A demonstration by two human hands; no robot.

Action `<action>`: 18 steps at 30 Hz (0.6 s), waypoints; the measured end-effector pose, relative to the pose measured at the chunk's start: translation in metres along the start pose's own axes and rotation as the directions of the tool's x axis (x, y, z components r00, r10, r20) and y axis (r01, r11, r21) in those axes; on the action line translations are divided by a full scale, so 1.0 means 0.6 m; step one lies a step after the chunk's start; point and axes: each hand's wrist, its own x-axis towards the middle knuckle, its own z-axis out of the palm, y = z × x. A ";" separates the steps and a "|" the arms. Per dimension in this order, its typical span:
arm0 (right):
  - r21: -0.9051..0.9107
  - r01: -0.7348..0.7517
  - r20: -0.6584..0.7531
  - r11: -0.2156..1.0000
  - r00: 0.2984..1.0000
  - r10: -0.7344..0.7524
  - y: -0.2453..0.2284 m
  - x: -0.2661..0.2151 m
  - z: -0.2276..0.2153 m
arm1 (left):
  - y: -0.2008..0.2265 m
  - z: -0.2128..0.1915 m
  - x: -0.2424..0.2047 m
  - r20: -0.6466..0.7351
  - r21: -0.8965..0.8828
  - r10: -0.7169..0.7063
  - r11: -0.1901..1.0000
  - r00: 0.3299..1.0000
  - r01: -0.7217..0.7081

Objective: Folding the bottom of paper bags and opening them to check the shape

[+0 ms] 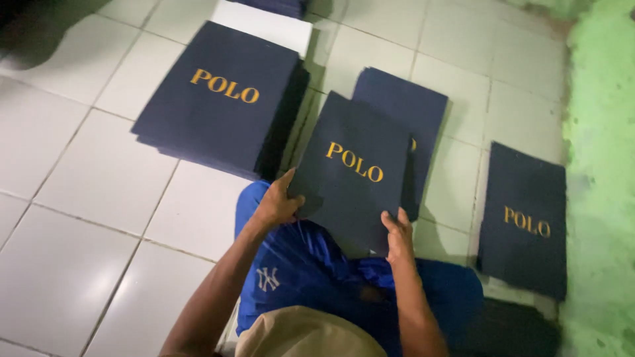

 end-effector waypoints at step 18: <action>0.236 0.251 0.122 0.939 0.951 -0.285 -0.238 0.019 0.483 | 0.106 -0.498 0.040 -0.367 0.348 0.358 0.909 0.858 -0.230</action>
